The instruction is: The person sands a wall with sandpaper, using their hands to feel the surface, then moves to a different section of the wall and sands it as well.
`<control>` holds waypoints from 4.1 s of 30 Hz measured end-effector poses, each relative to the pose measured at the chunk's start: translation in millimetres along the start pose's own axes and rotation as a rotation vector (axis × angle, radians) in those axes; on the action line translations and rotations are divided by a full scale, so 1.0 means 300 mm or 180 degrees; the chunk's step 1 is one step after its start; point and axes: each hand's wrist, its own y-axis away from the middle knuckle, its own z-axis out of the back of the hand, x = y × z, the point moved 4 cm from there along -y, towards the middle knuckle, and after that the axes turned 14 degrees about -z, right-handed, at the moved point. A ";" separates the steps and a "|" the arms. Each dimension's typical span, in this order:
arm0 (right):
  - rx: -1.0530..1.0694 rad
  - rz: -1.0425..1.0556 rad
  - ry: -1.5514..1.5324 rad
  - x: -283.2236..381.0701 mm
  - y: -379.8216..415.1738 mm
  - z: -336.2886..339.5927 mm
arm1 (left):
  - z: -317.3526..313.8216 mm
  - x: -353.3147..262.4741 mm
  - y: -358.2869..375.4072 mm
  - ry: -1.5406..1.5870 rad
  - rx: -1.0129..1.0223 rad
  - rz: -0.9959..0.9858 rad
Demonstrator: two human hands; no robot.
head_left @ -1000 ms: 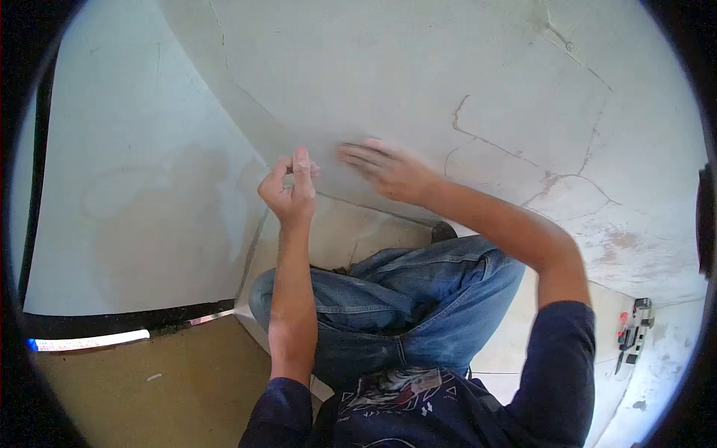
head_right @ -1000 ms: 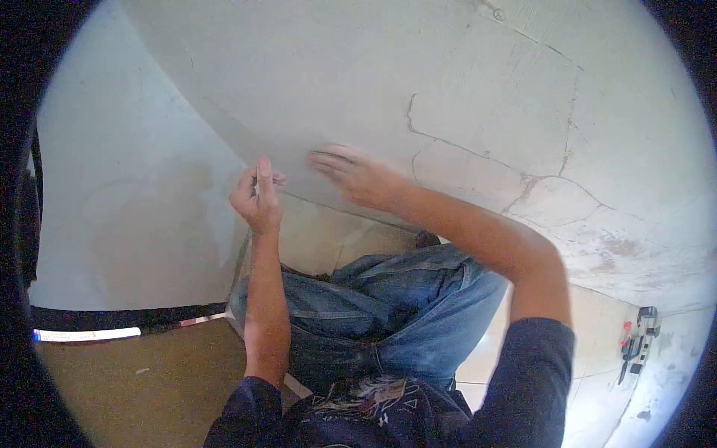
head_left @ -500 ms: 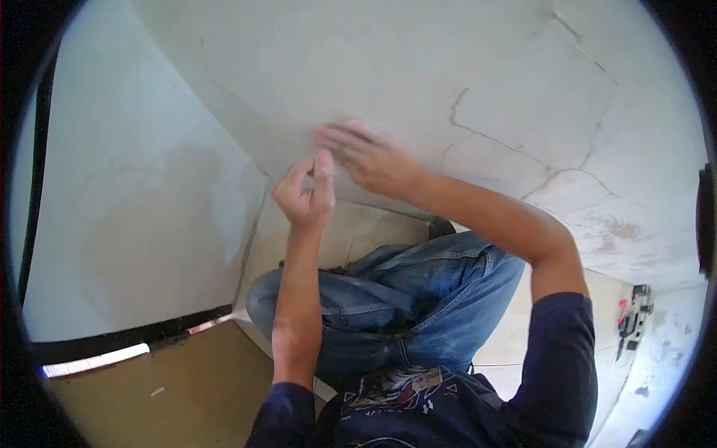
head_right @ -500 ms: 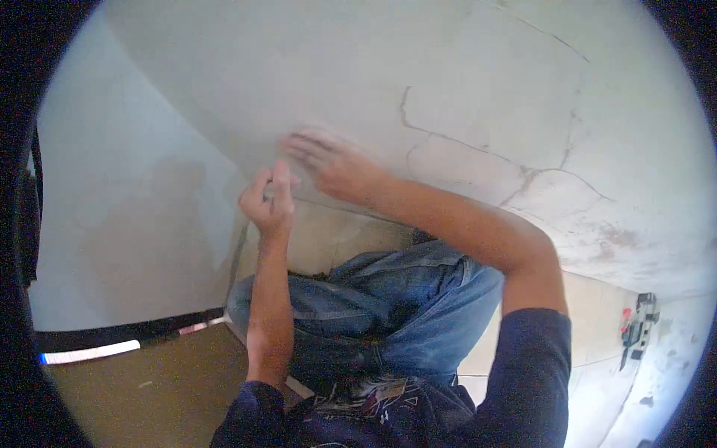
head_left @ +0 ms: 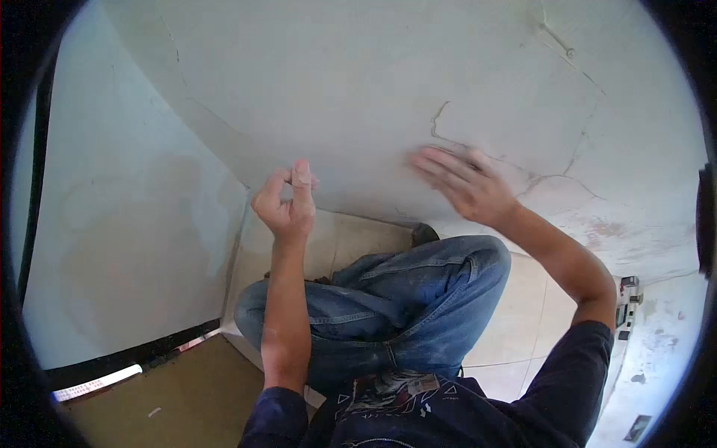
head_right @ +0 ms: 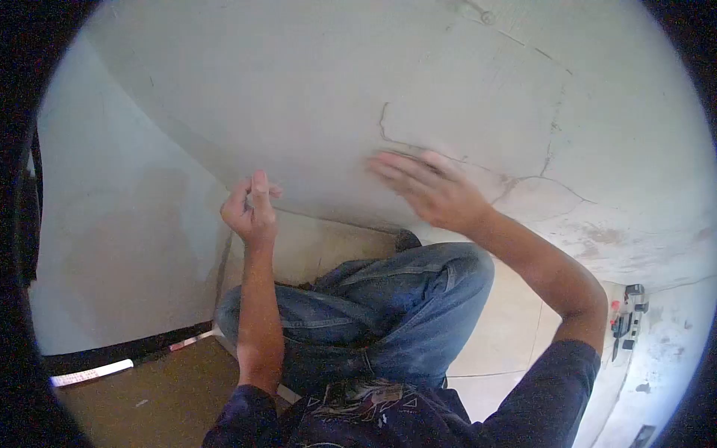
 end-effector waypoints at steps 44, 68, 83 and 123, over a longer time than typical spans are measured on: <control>-0.1266 -0.3085 -0.2436 0.009 0.603 0.119 | -0.418 -0.102 -0.025 -0.1913 0.1359 -0.2634; -0.0761 -0.2578 -0.4362 0.287 0.229 -0.244 | -0.425 0.119 0.309 -0.2484 0.2207 -0.3070; -0.0519 -0.2725 -0.4675 0.283 0.233 -0.235 | -0.161 0.265 0.513 0.0465 0.3222 0.0888; -0.0086 -0.1920 -0.3671 0.365 0.243 -0.218 | -0.242 -0.034 0.469 0.2442 0.2315 0.3645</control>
